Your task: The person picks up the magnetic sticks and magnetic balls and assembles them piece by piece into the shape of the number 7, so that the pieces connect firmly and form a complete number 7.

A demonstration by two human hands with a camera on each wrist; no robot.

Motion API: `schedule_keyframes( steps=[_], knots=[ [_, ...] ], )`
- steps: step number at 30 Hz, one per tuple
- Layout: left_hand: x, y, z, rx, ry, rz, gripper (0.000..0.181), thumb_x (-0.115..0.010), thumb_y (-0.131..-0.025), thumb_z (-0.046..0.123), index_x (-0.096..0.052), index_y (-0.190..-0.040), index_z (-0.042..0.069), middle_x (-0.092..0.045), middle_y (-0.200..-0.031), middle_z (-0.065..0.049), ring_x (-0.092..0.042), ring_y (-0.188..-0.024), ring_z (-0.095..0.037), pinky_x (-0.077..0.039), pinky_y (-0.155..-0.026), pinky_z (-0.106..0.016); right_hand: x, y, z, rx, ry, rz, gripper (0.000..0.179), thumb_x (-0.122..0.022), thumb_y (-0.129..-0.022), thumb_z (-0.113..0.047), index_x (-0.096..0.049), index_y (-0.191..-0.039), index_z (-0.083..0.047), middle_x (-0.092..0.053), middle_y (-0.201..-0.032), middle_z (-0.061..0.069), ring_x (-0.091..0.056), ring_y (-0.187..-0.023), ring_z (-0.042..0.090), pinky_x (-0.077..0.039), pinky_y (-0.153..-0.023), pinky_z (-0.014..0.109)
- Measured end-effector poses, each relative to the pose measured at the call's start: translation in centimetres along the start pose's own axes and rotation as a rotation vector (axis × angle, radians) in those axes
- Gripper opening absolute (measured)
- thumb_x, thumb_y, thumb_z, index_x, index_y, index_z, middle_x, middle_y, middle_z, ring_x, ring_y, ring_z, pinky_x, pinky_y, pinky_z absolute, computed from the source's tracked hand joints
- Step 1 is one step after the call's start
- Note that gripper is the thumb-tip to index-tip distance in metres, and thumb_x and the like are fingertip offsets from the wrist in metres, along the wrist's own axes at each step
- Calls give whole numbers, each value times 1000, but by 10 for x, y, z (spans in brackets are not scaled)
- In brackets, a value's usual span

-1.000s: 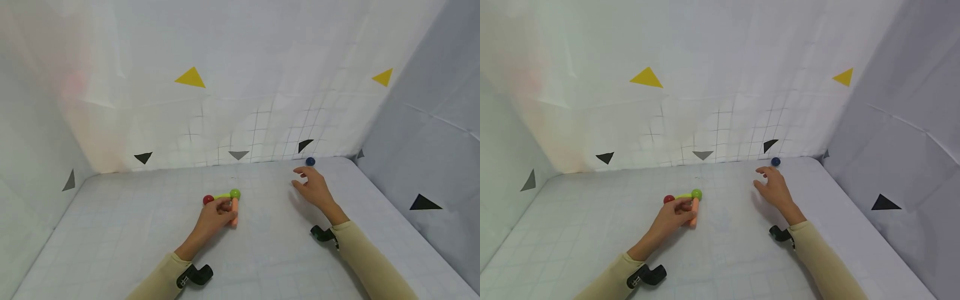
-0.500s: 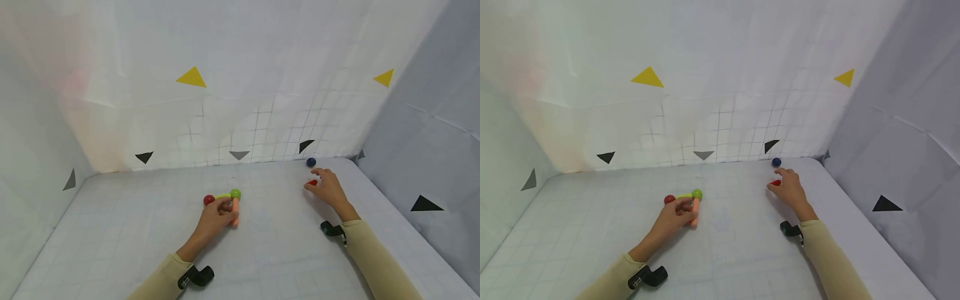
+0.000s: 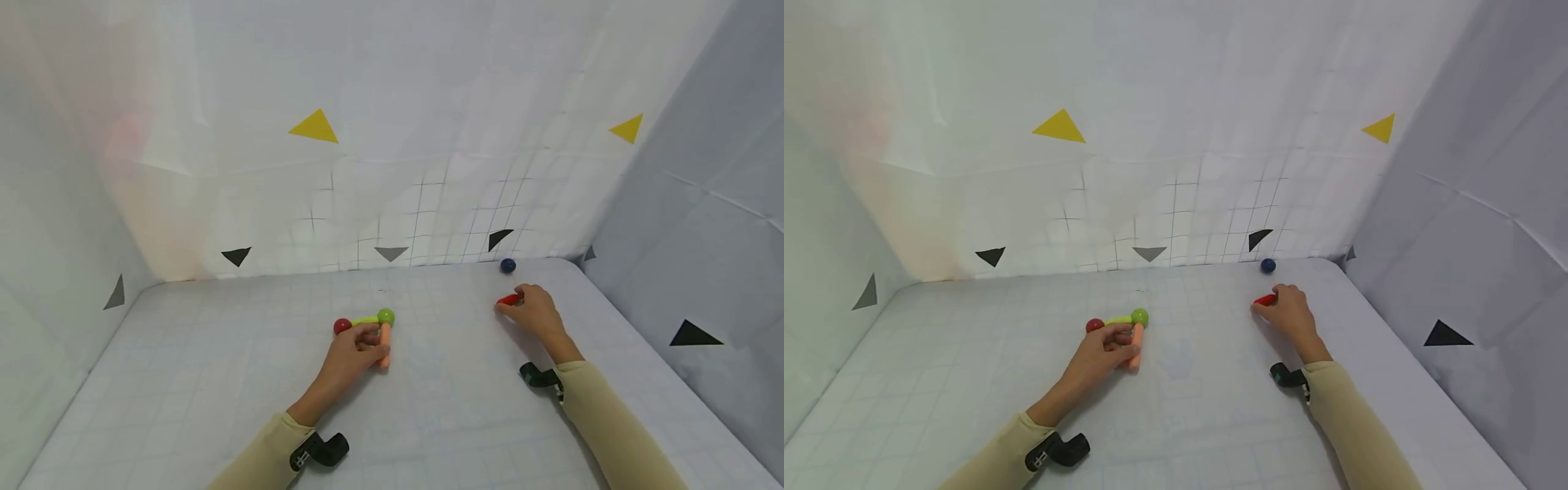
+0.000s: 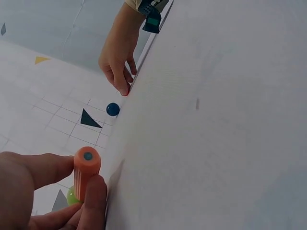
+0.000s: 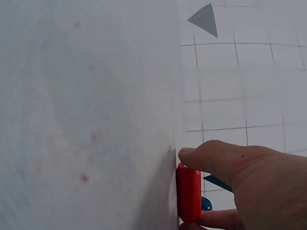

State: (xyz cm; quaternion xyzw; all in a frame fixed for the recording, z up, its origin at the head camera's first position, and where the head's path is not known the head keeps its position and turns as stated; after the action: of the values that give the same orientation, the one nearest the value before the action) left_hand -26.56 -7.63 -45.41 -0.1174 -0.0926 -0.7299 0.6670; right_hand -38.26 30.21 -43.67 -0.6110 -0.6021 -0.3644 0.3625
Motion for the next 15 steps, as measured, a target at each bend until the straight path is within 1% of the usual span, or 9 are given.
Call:
schedule_keyframes(
  steps=[7, 10, 15],
  knots=[
    [-1, 0, 0, 3, 2, -4, 46, -80, -91, 14, -66, -132, 0, -71, -106, -6, -67, -89, -19, -55, -74, -31, -3, 4, 3, -3, -27, 48, 62, -77, -93, -31, -57, -130, 14, -58, -118, 30, -53, -106, 43, -51, -92, 55],
    [-1, 0, 0, 1, 0, -4, 46, -80, -91, 14, -66, -133, 0, -71, -105, -6, -67, -89, -19, -55, -75, -31, -3, 4, 2, -5, -70, 57, 63, -78, -93, -29, -55, -133, 14, -58, -120, 30, -53, -107, 43, -51, -93, 54],
    [0, 0, 3, -20, 0, -3, 45, -79, -92, 14, -67, -133, -2, -72, -106, -7, -67, -89, -19, -56, -75, -31, 2, 4, -5, 28, -138, 92, 60, -80, -92, -26, -57, -134, 10, -57, -125, 28, -52, -115, 44, -51, -94, 55]
  ],
)
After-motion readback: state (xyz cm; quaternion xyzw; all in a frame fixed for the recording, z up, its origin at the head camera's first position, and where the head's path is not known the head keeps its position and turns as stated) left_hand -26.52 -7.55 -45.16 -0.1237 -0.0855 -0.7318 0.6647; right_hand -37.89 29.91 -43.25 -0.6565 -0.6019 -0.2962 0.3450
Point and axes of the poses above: each hand's wrist, its own y-axis away from the middle knuckle, its own x-axis out of the back of the hand, z = x × y, the point moved 8 cm from there along -y, towards the middle knuckle
